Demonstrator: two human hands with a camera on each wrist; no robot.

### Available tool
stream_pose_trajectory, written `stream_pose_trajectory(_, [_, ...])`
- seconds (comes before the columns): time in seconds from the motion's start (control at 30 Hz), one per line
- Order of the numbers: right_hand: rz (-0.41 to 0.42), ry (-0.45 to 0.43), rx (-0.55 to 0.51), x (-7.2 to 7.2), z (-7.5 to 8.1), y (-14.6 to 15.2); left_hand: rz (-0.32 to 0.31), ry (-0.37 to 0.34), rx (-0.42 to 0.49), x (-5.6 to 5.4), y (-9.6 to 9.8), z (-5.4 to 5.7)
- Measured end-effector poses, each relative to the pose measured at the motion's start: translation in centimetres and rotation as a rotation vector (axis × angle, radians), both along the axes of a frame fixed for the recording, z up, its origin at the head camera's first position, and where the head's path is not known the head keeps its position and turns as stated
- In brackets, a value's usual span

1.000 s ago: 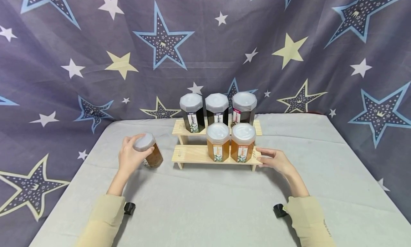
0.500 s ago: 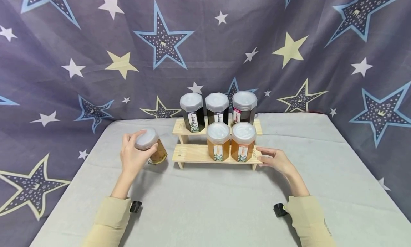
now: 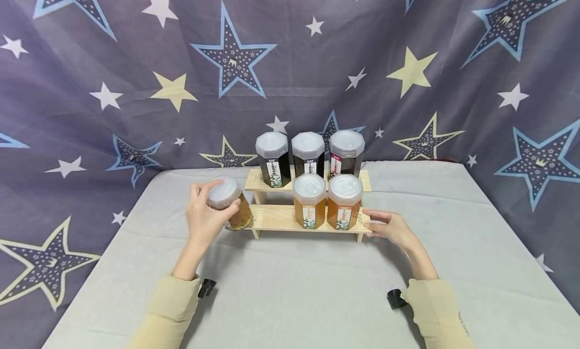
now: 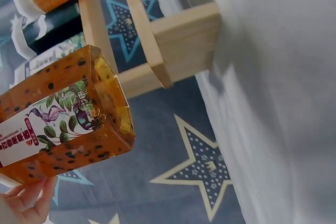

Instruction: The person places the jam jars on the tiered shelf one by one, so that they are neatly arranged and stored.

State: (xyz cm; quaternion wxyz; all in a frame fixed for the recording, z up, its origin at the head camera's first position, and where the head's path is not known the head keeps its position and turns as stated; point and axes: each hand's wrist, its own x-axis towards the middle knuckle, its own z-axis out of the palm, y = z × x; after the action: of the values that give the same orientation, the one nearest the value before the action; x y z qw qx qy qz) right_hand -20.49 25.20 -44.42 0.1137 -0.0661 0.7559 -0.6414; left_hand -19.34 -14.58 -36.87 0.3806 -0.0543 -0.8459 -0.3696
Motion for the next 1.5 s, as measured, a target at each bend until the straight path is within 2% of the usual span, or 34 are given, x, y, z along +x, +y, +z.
stream_pose_trajectory(0.6, [-0.008,-0.008,-0.005,0.0,0.0,0.0,-0.048,0.009,-0.005,-0.2,2.7,0.6])
stream_pose_trajectory(0.8, [-0.003,-0.009,0.008,0.1,0.0,0.0,-0.059,-0.019,-0.013,-0.4,3.8,0.6])
stream_pose_trajectory(1.03, [-0.027,-0.01,0.024,-0.1,-0.2,0.1,-0.07,-0.036,-0.018,-0.5,4.9,0.5])
stream_pose_trajectory(1.5, [-0.006,-0.007,0.007,0.0,0.0,0.0,-0.09,-0.08,-0.043,-1.2,6.7,-0.2])
